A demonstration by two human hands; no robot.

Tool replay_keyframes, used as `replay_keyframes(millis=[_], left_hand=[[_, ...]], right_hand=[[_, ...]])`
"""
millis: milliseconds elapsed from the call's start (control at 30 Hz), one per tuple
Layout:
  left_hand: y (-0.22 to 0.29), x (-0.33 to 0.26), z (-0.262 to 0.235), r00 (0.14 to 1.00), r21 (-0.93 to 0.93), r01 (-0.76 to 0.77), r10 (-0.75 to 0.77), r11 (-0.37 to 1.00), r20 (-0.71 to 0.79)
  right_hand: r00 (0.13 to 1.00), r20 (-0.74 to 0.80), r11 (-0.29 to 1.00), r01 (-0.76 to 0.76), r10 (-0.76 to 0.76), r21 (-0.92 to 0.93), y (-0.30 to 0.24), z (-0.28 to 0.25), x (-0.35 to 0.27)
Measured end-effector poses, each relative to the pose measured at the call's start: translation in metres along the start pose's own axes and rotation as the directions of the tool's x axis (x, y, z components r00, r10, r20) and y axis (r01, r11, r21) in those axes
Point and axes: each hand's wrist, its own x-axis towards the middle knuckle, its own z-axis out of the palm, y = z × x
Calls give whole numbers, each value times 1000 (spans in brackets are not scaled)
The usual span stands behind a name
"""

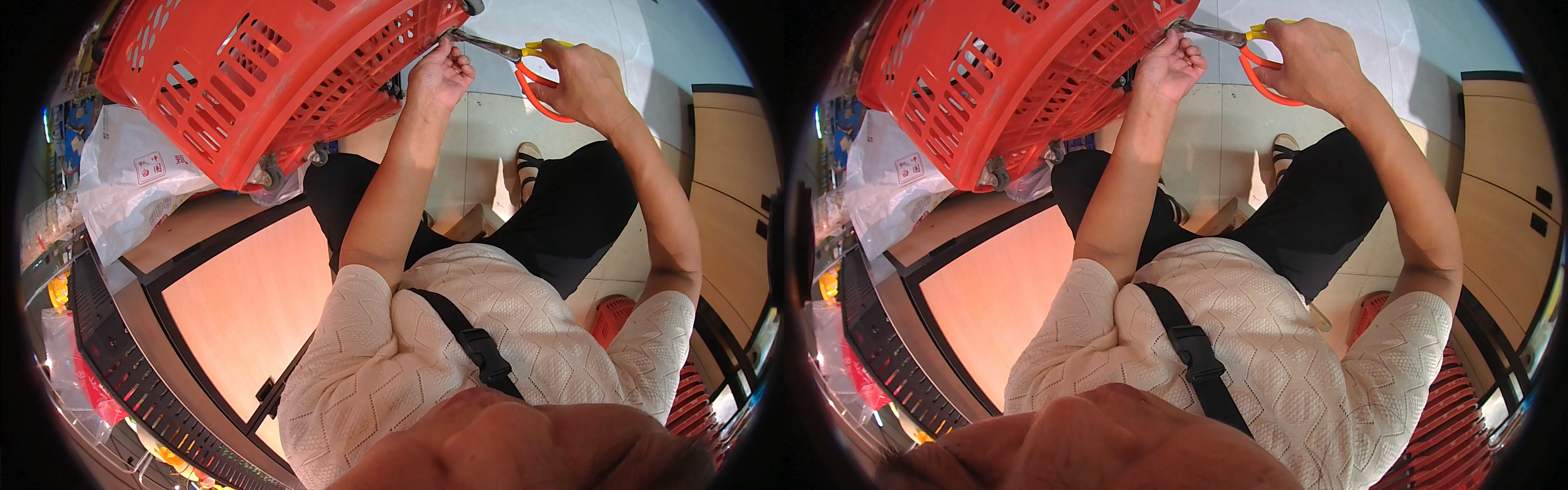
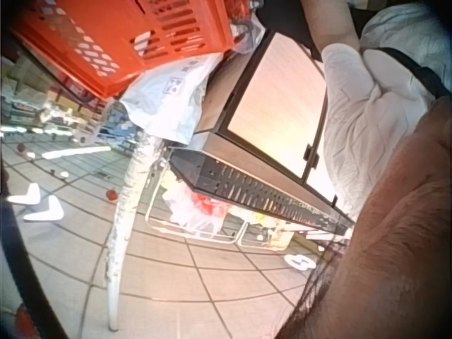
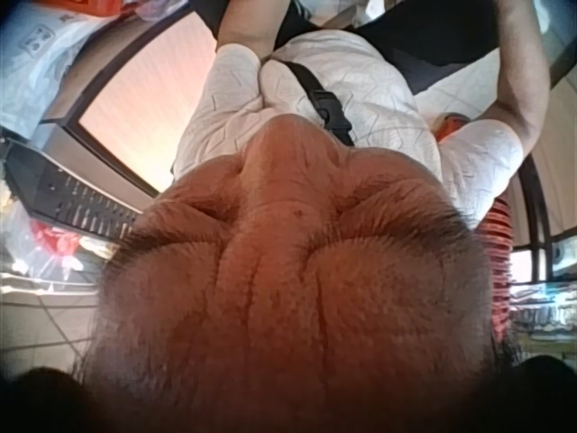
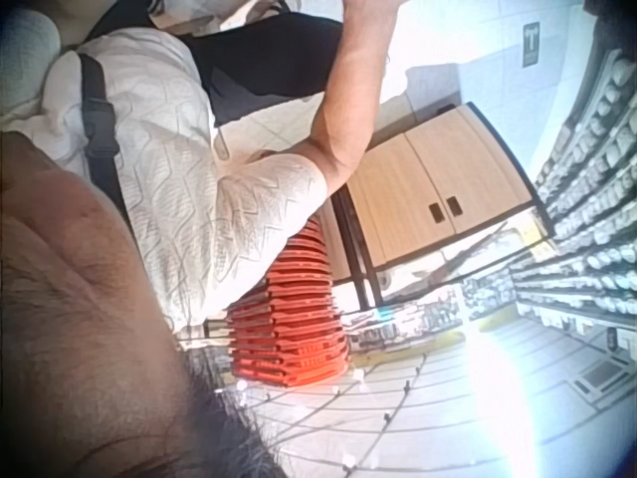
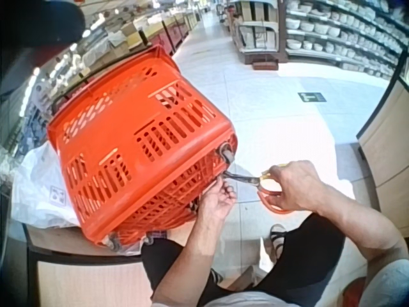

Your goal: The person sits on the floor of a supermarket and uses scissors to pry and cut a plastic fastener from the side of a red shopping basket.

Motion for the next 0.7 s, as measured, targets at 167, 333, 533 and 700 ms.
replay_keyframes(millis=[167, 333, 533, 700], left_hand=[[-1, -1, 1, 1000, 8, -8, 8, 1000, 9], [1, 0, -1, 1000, 1, 7, -7, 1000, 16], [0, 0, 0, 1000, 10, 2, -2, 1000, 31], [-1, -2, 1, 1000, 22, -16, 16, 1000, 11]], right_hand=[[999, 21, 999, 39, -39, 0, 3, -5, 4], [997, 29, 998, 69, -68, -11, -6, -19, 7], [995, 19, 995, 96, -95, -29, 7, -6, 5], [996, 73, 999, 39, -40, 20, 6, -1, 3]])
